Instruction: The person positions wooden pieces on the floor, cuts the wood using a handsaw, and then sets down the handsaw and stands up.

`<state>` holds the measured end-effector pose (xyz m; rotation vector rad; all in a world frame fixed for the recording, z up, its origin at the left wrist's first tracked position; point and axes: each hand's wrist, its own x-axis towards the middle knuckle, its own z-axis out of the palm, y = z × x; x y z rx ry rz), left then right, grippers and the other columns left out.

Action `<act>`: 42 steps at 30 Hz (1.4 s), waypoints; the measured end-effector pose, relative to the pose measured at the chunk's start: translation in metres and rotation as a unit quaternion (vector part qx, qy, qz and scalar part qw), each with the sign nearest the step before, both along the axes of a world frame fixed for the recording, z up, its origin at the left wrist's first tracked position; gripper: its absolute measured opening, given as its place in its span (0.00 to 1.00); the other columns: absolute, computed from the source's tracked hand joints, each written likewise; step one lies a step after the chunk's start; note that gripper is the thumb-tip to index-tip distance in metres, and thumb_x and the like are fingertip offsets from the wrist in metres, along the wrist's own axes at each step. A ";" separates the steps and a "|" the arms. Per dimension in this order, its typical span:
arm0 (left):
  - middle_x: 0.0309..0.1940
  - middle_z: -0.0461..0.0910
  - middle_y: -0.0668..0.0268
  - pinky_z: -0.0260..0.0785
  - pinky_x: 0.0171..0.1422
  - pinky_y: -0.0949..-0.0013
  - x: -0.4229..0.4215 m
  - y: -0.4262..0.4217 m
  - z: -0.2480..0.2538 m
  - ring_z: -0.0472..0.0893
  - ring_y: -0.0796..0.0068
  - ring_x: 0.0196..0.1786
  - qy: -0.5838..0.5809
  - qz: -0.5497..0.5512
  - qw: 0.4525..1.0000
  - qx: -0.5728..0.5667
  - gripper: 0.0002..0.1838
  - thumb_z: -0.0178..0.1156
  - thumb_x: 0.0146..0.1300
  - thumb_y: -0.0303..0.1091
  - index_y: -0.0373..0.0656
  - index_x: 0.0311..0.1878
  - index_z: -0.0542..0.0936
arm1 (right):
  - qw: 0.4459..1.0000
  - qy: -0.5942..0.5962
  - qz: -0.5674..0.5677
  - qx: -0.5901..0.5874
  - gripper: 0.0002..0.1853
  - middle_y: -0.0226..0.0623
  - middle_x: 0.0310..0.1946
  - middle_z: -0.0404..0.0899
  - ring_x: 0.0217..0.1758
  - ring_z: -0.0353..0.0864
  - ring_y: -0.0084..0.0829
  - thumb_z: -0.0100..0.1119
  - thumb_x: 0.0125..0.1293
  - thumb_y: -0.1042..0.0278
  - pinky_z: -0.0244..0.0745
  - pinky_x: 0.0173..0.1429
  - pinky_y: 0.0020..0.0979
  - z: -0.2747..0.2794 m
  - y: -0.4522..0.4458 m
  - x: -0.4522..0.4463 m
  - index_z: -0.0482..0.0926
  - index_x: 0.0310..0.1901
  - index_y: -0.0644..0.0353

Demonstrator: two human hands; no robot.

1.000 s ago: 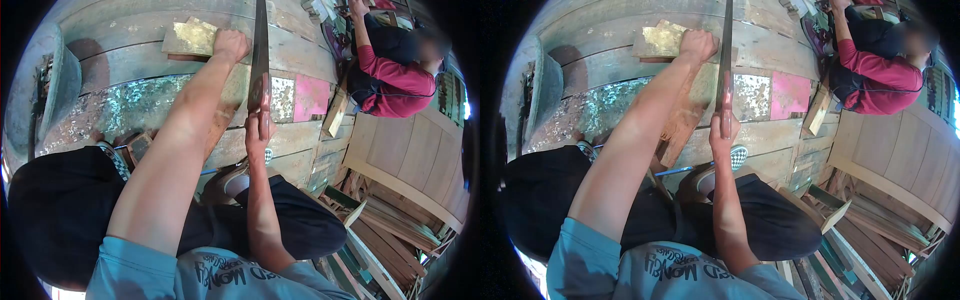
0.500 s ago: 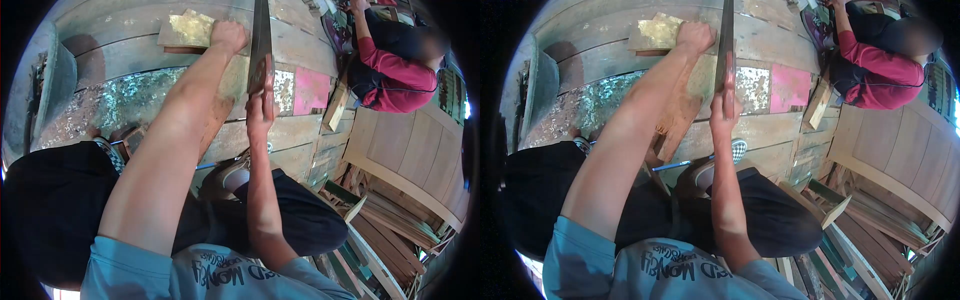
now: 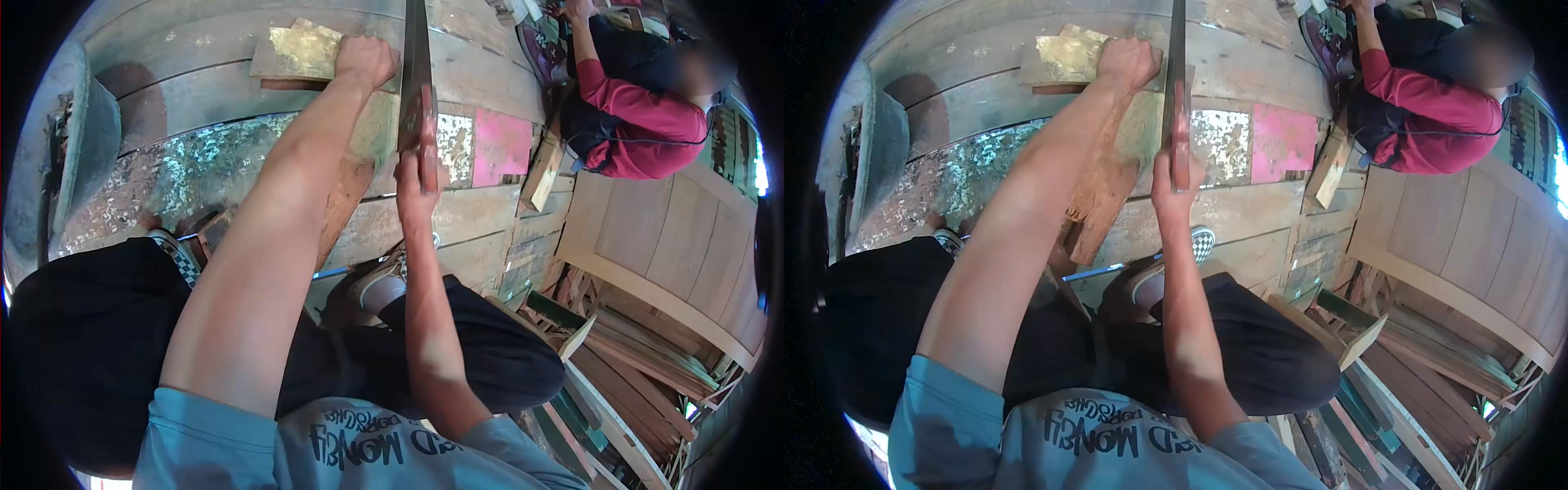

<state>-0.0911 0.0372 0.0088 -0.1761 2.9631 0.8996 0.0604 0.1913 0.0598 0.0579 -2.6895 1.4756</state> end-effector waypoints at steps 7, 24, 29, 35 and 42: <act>0.33 0.83 0.51 0.74 0.47 0.58 0.000 -0.002 -0.005 0.84 0.56 0.38 0.003 -0.011 1.000 -0.009 0.23 0.44 0.62 0.44 0.41 0.30 0.86 | 1.000 0.004 -0.020 -0.019 0.05 0.25 0.16 0.66 0.18 0.65 0.16 0.54 0.61 0.72 0.59 0.22 0.23 -0.006 -0.001 0.008 0.74 0.29 0.63; 0.34 0.84 0.52 0.74 0.46 0.59 0.001 -0.002 0.002 0.85 0.58 0.38 0.002 -0.011 1.000 -0.020 0.22 0.43 0.63 0.44 0.42 0.31 0.86 | 0.998 -0.019 -0.031 -0.042 0.07 0.29 0.15 0.67 0.19 0.66 0.18 0.53 0.59 0.72 0.62 0.23 0.28 -0.003 0.001 0.001 0.74 0.27 0.66; 0.33 0.84 0.54 0.74 0.46 0.59 -0.002 -0.002 -0.006 0.85 0.59 0.37 0.000 -0.017 0.999 -0.034 0.22 0.44 0.63 0.44 0.43 0.31 0.86 | 0.991 -0.050 -0.032 -0.119 0.24 0.24 0.17 0.62 0.15 0.60 0.16 0.51 0.61 0.71 0.57 0.20 0.21 -0.008 0.009 0.011 0.69 0.61 0.64; 0.33 0.84 0.53 0.75 0.45 0.59 0.000 -0.002 0.000 0.85 0.58 0.38 0.000 -0.021 1.000 -0.019 0.22 0.44 0.63 0.43 0.43 0.30 0.86 | 0.998 0.042 0.006 0.041 0.07 0.33 0.15 0.66 0.19 0.65 0.22 0.51 0.58 0.74 0.61 0.23 0.31 -0.005 -0.002 0.000 0.72 0.26 0.68; 0.33 0.84 0.52 0.75 0.45 0.60 0.004 0.000 0.001 0.85 0.58 0.38 -0.012 -0.037 0.999 -0.031 0.22 0.44 0.62 0.43 0.42 0.30 0.86 | 0.997 -0.040 -0.036 -0.059 0.08 0.32 0.13 0.67 0.17 0.66 0.22 0.51 0.59 0.72 0.62 0.23 0.30 -0.008 0.001 0.002 0.73 0.25 0.66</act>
